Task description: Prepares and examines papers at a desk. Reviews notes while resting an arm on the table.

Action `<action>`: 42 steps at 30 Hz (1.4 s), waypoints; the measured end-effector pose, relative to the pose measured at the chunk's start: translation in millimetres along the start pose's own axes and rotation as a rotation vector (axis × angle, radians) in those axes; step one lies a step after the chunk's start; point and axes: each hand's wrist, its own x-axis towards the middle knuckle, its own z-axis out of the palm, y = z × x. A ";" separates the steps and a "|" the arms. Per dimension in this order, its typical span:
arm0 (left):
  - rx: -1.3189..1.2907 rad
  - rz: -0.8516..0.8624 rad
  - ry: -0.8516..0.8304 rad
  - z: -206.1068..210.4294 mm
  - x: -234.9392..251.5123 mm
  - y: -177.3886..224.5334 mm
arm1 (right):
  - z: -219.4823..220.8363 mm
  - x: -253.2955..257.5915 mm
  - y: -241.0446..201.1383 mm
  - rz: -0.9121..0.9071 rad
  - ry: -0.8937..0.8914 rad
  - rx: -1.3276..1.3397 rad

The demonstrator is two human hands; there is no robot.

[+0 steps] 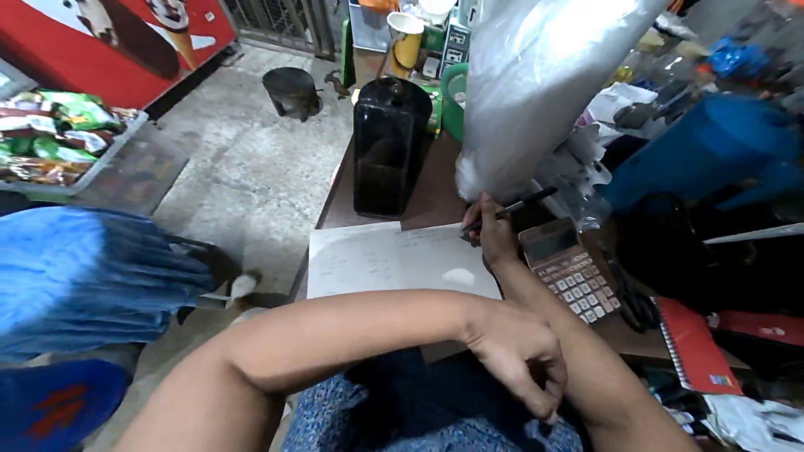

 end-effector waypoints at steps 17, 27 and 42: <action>0.225 -0.348 1.094 175.1 -165.5 34.8 | -165.0 -106.7 -92.1 -0.595 -0.005 -0.802; 0.634 -0.414 1.096 105.4 -92.7 -1.4 | -161.7 -126.2 -20.1 -0.409 -0.152 -1.047; 0.790 -0.865 0.856 71.0 -105.9 -60.6 | -177.0 -142.6 -22.6 -0.029 0.079 -0.963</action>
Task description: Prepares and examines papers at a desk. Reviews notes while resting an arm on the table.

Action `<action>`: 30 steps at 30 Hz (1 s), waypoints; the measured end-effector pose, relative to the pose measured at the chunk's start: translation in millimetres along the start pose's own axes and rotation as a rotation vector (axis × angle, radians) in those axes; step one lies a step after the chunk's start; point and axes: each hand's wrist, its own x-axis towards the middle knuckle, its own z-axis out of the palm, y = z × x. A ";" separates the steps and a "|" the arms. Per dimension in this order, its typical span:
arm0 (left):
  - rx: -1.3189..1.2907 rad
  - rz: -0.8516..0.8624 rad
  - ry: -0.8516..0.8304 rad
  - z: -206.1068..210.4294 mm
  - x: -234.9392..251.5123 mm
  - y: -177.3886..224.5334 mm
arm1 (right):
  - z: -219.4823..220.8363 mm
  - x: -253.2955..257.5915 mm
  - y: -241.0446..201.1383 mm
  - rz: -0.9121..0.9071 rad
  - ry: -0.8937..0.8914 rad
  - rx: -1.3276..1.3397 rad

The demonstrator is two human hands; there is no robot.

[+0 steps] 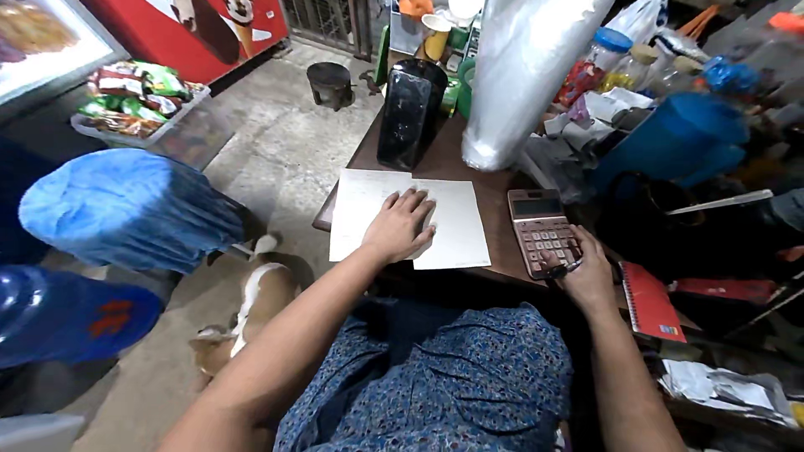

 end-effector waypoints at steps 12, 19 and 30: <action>-0.051 0.030 0.057 -1.7 -2.3 -4.9 | 19.6 -26.2 -2.2 -0.171 0.242 -0.039; -0.041 0.001 0.043 -1.3 -2.5 -3.3 | 22.2 -0.1 -17.1 -0.182 0.220 -0.097; -0.065 -0.002 0.070 0.7 -3.3 -0.2 | 19.6 -19.4 -9.5 -0.043 0.266 0.069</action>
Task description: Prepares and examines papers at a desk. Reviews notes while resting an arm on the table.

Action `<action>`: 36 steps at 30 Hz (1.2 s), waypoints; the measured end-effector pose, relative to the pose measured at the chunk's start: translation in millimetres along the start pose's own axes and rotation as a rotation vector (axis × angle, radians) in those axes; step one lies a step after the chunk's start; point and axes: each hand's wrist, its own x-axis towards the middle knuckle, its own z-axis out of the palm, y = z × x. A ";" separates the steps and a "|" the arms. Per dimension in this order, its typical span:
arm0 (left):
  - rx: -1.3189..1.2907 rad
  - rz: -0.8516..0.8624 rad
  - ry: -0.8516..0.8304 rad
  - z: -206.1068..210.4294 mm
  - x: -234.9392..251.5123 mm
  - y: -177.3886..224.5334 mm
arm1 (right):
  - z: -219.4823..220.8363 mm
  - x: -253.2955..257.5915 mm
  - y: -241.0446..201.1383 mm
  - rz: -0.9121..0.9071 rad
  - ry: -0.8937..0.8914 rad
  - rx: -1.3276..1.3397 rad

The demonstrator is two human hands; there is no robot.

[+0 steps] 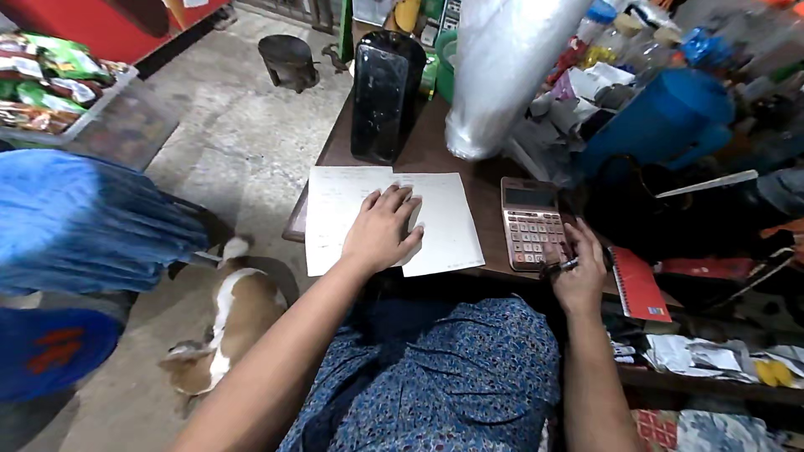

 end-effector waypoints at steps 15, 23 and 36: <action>0.002 0.024 0.003 -2.4 -0.1 -2.9 | 6.2 -7.1 4.8 -0.246 0.075 -0.030; 0.016 0.006 -0.007 -1.6 0.0 -1.8 | 11.1 6.1 -1.7 -0.204 -0.022 -0.057; 0.006 0.032 0.008 -1.5 -1.2 -4.1 | -7.3 -17.0 13.0 -0.194 0.119 -0.114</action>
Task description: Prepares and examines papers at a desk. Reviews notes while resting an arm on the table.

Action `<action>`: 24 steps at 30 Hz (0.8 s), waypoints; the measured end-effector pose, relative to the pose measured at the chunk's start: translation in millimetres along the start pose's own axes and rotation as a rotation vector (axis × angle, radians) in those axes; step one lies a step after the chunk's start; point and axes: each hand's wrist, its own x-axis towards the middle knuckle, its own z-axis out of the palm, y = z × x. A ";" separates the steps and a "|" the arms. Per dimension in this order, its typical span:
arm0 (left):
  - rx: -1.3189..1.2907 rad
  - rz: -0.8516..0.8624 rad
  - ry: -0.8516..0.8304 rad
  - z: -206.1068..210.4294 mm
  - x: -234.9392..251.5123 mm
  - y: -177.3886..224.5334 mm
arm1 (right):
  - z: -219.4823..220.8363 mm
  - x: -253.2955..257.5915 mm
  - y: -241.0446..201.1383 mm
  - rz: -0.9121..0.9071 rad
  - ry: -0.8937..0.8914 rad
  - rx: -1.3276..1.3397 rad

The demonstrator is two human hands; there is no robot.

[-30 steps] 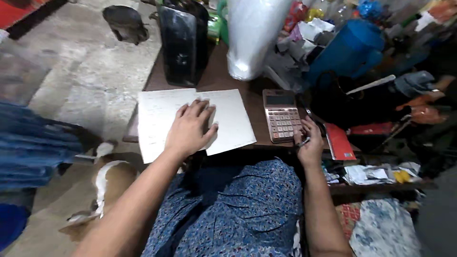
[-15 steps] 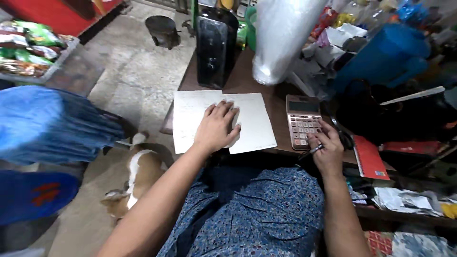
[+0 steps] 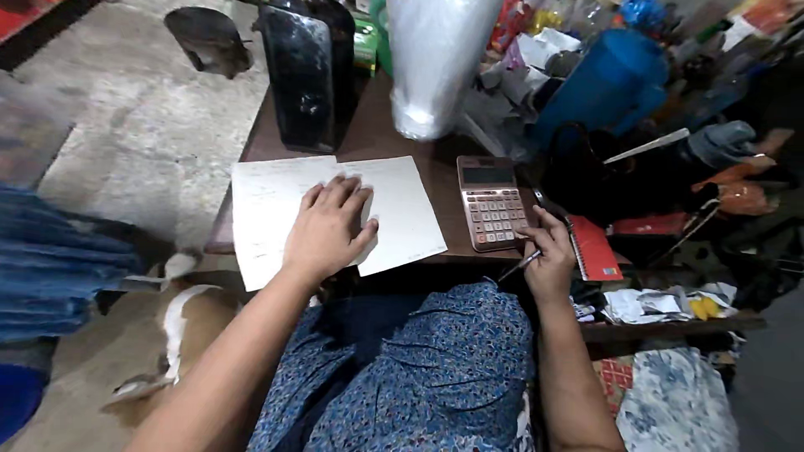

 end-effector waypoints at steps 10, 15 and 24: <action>0.022 -0.008 0.011 2.5 0.1 -0.2 | 9.5 15.8 -1.7 0.031 -0.141 -0.028; 0.027 -0.002 0.005 2.5 1.6 0.2 | 15.8 32.9 0.4 0.022 -0.176 -0.054; 0.015 0.001 -0.010 2.3 1.1 -1.3 | 11.6 15.2 -6.3 -0.033 0.021 -0.049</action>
